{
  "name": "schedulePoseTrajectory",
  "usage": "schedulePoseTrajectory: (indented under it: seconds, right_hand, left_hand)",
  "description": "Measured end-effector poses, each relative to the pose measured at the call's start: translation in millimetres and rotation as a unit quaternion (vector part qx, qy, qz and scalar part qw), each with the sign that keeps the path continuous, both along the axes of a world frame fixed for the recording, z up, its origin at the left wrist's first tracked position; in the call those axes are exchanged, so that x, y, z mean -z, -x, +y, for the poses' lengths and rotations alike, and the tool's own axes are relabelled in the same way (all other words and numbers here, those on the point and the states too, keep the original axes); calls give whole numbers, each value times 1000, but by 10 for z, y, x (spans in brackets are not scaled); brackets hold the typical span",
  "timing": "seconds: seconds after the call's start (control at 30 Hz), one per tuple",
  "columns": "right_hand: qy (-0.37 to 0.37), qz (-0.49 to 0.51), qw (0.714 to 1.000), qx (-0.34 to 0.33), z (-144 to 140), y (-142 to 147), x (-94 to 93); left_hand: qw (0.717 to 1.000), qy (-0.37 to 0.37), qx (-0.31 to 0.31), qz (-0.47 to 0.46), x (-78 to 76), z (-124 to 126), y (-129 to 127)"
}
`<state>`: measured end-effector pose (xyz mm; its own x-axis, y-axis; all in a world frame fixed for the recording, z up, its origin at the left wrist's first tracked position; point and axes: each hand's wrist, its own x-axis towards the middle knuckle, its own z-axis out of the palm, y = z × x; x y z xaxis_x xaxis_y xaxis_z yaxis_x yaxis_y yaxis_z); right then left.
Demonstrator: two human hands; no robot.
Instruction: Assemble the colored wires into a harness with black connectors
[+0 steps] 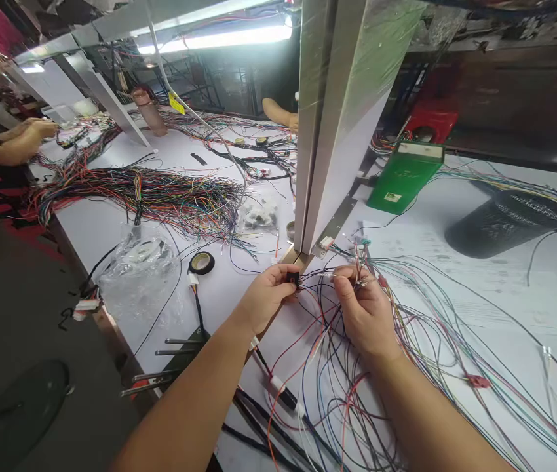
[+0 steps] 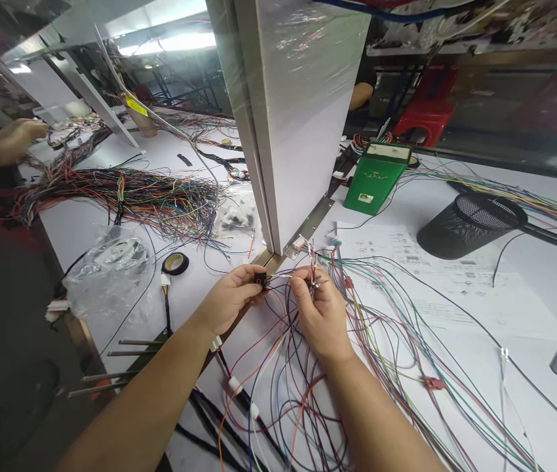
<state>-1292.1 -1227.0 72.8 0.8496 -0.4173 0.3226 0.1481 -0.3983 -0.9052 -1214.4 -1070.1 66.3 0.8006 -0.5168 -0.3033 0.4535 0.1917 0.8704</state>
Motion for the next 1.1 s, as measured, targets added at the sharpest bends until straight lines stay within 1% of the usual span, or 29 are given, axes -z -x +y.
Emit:
schedulePoseTrajectory:
  seconds: [0.07,0.13,0.23,0.3,0.4,0.47,0.57,0.63,0.67,0.73,0.9,1.1]
  right_hand:
    - [30,16,999,36,-9,-1,-1]
    - [57,60,996,40,-14,-8,-2]
    - [75,121,990,9,-3,-25,-4]
    - [82,141,987,-13,14,-32,-6]
    - [75,166,983,-22,33,-25,-11]
    - [71,163,984,-2,33,-6,-19]
    - [122,86,989,12,22,24,-36]
    - [160,29,987,-5,14,33,-42]
    - [169,17,985,-16,12,33,-41]
    - [176,30,984,-23,9,27,-36]
    - [203,107,973,-1,13,8,-29]
    - [213,139,967,34,31,-21,-17]
  left_hand:
    - [1000,18,-1,11,-17,14,-4]
    - [998,56,8,39,-33,33,-15]
    - [990,112,27,87,-38,61,-39]
    - [986,127,30,104,-30,73,-53]
    - [986,124,25,105,-11,73,-60]
    - [989,115,22,92,-1,63,-54]
    - [994,91,11,63,1,42,-38]
    - [996,74,10,48,-6,30,-27]
    - [997,69,13,44,-10,26,-23]
    - [996,72,17,45,-19,25,-20]
    - [991,104,23,76,-29,42,-27]
    - [987,117,38,102,-18,55,-53]
